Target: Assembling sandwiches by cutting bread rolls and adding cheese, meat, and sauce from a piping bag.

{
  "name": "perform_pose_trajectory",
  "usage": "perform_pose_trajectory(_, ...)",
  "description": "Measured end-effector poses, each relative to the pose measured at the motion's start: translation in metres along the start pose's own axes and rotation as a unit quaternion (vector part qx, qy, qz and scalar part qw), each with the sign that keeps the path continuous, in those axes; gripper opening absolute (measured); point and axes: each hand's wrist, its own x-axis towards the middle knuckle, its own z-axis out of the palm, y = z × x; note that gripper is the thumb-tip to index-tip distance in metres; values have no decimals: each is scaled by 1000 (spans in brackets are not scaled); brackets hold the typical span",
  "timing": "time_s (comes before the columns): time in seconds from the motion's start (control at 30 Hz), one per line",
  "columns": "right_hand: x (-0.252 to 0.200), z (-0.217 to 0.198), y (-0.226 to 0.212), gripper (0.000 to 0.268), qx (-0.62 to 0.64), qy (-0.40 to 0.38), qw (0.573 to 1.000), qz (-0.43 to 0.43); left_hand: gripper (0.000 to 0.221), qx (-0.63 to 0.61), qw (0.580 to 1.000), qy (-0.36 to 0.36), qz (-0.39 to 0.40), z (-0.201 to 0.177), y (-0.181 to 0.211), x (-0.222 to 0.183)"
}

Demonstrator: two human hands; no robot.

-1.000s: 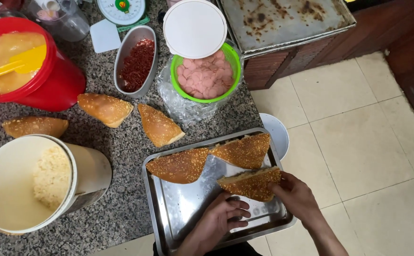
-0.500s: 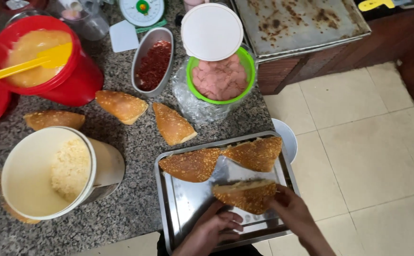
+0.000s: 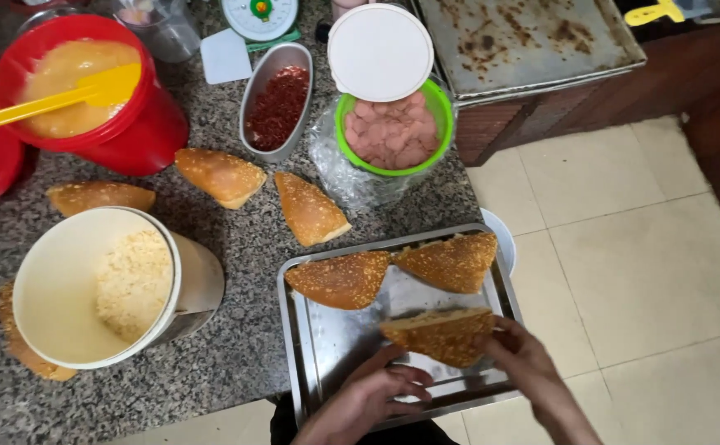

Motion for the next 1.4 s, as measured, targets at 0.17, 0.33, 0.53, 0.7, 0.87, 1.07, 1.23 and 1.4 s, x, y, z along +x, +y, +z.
perform_pose_trajectory(0.17, 29, -34, 0, 54, -8, 17, 999, -37, 63, 28, 995, -87, 44, 12, -17, 48)
perform_pose_trajectory(0.33, 42, -38, -6, 57, -57, 11, 998, -35, 65, 8, 996, -80, 50, 20, -15, 59)
perform_pose_trajectory(0.53, 35, -29, -13, 55, -47, 24, 998, -22, 72, 31, 996, -67, 48, 10, -18, 69)
perform_pose_trajectory(0.7, 36, -27, -14, 58, -24, 16, 999, -21, 70, 45, 996, -56, 47, 11, -14, 69)
perform_pose_trajectory(0.87, 13, -33, -35, 73, -118, 23, 993, -6, 66, 77, 997, -1, 9, 21, -3, 47)
perform_pose_trajectory(1.07, 9, -36, -67, 58, -262, 106, 953, -107, 60, 197, 969, 31, 146, -37, 17, 3)
perform_pose_trajectory(1.23, -3, 48, -114, 50, -189, 76, 948, -245, 23, 497, 705, 161, 480, -40, 136, -57)
perform_pose_trajectory(1.4, -66, 109, -143, 53, -146, -27, 959, -241, 87, 764, 143, 504, 377, -79, 250, 7)
